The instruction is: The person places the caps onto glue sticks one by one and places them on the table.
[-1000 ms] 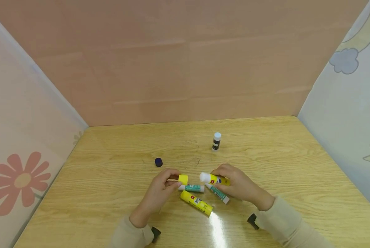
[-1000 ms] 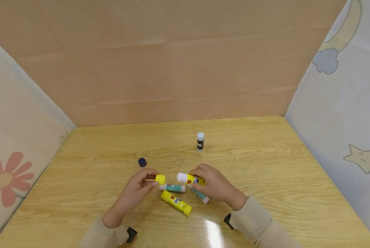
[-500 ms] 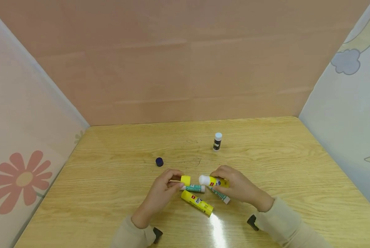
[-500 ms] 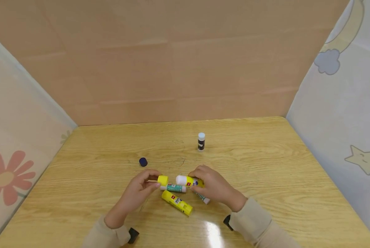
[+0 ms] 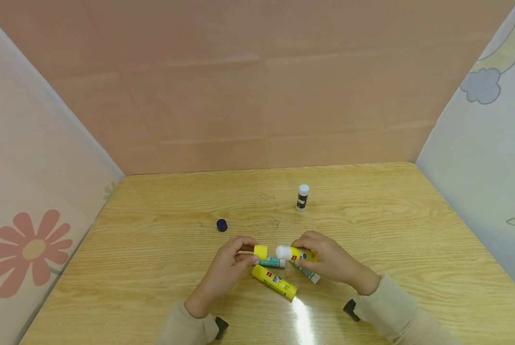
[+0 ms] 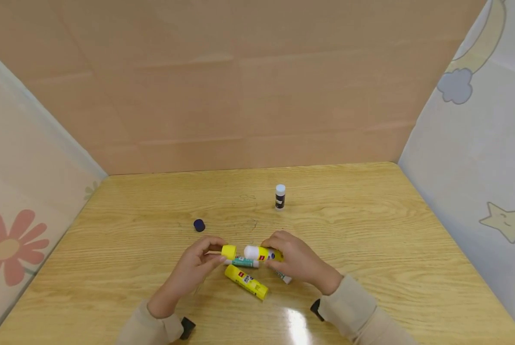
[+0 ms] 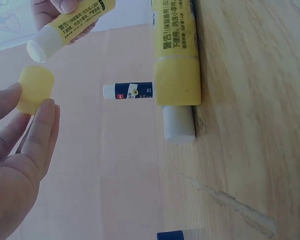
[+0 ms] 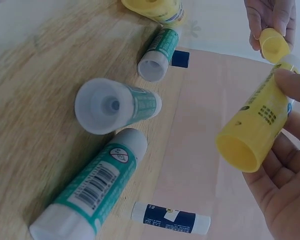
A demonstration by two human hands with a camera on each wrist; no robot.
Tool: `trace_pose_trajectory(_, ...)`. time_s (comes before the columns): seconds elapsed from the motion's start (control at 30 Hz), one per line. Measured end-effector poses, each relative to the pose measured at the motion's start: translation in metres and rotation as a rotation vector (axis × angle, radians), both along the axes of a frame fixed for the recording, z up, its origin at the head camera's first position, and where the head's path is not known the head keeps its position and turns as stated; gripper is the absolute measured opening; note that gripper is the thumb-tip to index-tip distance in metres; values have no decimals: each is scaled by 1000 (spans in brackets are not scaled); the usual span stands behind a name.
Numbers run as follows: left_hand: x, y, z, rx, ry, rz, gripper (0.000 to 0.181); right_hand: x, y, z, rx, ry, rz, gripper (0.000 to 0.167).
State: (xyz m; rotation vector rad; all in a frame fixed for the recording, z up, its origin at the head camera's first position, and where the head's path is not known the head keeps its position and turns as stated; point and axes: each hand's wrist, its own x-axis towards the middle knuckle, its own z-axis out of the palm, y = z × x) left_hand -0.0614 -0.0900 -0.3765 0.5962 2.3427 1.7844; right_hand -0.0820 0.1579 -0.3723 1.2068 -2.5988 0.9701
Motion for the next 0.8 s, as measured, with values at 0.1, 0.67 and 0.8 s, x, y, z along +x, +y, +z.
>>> trace_pose_trajectory(0.1, 0, 0, -1, 2, 3, -3, 27, 1, 0, 1, 17, -24, -4, 25)
trace_pose_trajectory(0.67, 3, 6, 0, 14, 11, -23, 24, 1, -4, -1, 30, -10, 34, 25)
trace_pose_trajectory(0.8, 3, 8, 1, 21, 15, -31, 24, 2, -4, 0, 31, -20, 36, 24)
